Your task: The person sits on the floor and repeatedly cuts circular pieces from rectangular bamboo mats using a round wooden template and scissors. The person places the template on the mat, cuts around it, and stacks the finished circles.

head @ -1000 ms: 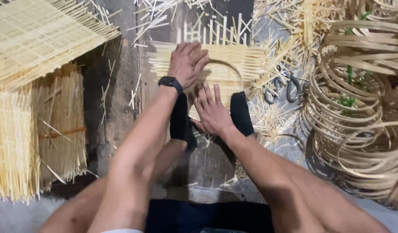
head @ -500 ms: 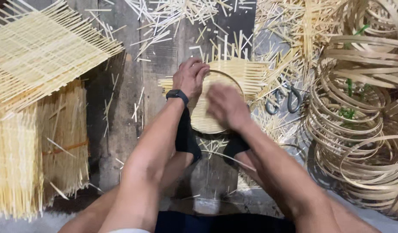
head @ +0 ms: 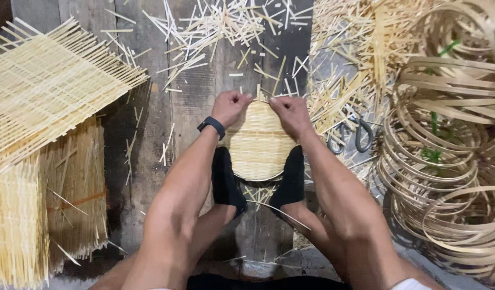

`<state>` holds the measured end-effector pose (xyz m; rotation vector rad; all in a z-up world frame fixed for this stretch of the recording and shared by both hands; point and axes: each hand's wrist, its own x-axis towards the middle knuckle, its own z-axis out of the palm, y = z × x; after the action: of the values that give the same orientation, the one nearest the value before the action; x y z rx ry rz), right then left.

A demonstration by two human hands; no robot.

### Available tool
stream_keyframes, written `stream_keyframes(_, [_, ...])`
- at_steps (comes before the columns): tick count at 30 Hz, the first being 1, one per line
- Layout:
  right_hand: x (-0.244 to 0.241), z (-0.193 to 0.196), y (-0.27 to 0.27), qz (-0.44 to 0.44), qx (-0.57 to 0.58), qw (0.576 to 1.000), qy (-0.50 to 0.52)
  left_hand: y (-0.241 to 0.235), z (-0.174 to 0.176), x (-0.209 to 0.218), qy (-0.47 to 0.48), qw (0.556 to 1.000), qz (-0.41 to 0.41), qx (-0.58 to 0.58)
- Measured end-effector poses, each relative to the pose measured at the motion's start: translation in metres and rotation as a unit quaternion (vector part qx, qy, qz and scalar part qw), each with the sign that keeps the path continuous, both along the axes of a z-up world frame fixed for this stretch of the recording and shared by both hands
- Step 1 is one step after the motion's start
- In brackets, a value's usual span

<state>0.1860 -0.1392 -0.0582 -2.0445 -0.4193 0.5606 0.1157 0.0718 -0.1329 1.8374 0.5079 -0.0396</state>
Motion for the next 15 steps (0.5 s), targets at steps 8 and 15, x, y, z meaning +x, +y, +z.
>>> stream_keyframes(8, [-0.009,-0.053,-0.028,-0.017,-0.16,0.976,0.146,0.005,-0.027,-0.003,-0.007,1.0,0.007,-0.023])
stream_keyframes(15, [-0.003,-0.061,-0.038,0.04,-0.011,0.998,0.037,0.008,0.007,-0.012,-0.032,0.999,-0.03,0.004])
